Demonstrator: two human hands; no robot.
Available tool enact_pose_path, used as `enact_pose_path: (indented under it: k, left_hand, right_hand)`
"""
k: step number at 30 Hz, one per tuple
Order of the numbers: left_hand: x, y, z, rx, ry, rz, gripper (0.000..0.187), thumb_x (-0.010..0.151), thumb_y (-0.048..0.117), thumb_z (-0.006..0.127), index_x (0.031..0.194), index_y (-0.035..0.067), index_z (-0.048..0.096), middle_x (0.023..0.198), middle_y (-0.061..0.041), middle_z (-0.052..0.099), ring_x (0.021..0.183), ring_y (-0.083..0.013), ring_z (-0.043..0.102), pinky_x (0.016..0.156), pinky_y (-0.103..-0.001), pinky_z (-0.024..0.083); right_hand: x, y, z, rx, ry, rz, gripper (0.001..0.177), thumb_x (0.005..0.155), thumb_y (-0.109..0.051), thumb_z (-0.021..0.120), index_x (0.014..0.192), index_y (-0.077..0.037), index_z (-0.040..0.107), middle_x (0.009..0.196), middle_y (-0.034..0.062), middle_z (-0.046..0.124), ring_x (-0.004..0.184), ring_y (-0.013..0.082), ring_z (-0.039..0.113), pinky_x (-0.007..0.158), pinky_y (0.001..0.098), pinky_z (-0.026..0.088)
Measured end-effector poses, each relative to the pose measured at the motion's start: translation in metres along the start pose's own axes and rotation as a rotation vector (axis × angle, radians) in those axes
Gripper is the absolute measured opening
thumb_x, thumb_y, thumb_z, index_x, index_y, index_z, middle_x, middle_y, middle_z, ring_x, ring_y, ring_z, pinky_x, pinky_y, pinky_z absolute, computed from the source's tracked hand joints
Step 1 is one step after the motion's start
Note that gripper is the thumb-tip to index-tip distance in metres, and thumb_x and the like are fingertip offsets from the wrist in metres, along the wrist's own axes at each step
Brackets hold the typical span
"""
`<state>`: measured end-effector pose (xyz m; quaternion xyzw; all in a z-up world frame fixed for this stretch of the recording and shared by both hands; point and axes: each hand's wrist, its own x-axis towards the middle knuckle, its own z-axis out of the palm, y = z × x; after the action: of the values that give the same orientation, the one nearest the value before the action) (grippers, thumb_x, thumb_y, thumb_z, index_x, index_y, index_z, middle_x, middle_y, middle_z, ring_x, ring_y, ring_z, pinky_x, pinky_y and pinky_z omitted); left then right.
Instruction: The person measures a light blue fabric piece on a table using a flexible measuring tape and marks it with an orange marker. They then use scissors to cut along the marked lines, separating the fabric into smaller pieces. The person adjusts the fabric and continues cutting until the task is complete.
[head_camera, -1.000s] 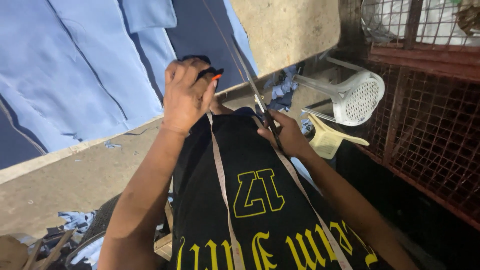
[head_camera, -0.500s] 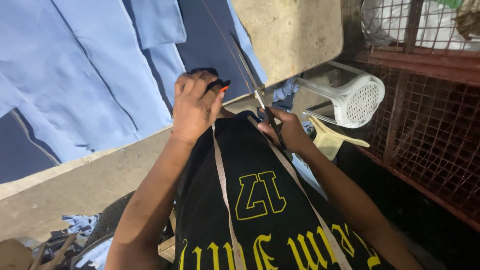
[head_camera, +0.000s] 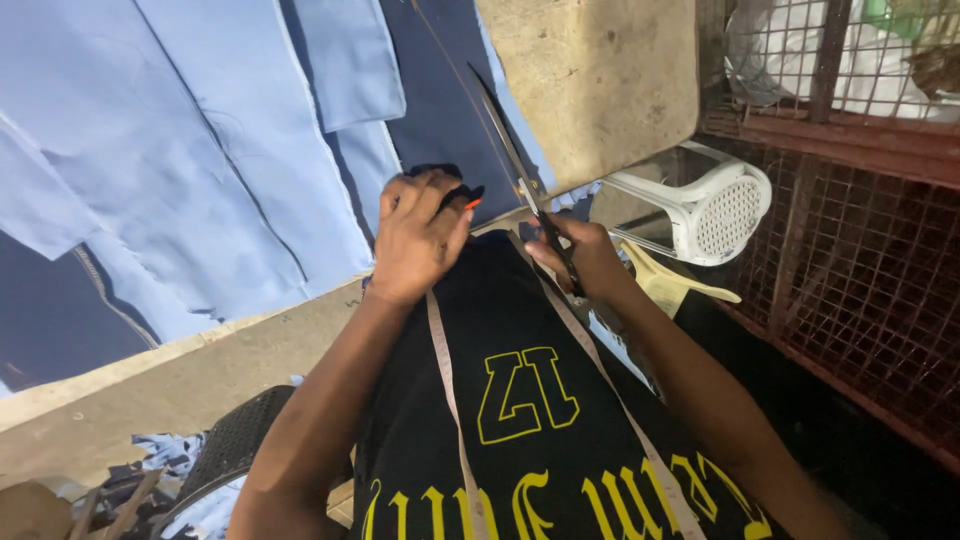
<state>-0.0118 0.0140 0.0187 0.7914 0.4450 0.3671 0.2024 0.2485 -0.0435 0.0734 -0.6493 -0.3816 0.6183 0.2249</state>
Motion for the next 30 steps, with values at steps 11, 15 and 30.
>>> enact_pose_path:
  k: [11,15,30]
  left_hand:
    - [0.009,0.008,-0.011,-0.045,-0.049,-0.059,0.008,0.098,0.017,0.076,0.098,0.009,0.079,0.118,-0.008,0.074,0.119,-0.0307,0.067,0.103,-0.047,0.042]
    - [0.024,0.018,-0.022,-0.021,-0.067,-0.109,0.008,0.095,0.013,0.08,0.092,0.006,0.078,0.115,-0.009,0.074,0.118,-0.0301,0.068,0.102,-0.045,0.043]
    - [0.105,-0.037,-0.053,-0.032,-0.144,0.011,0.021,0.103,0.02,0.073,0.089,0.006,0.078,0.101,-0.018,0.075,0.097,-0.0403,0.071,0.084,-0.049,0.05]
  right_hand:
    - [0.022,-0.025,0.008,-0.054,0.028,-0.011,0.029,0.09,-0.017,0.088,0.106,0.002,0.073,0.071,0.0079,0.061,0.04,0.0144,0.061,0.037,0.0244,0.044]
    - [0.012,-0.049,0.013,-0.036,0.045,0.053,0.033,0.091,-0.016,0.087,0.116,0.0,0.074,0.073,0.0076,0.062,0.039,0.0162,0.062,0.036,0.0257,0.046]
    - [0.034,-0.076,0.032,-0.311,0.079,0.073,0.029,0.094,-0.029,0.086,0.103,-0.003,0.076,0.076,0.0144,0.072,0.043,0.0229,0.066,0.039,0.032,0.047]
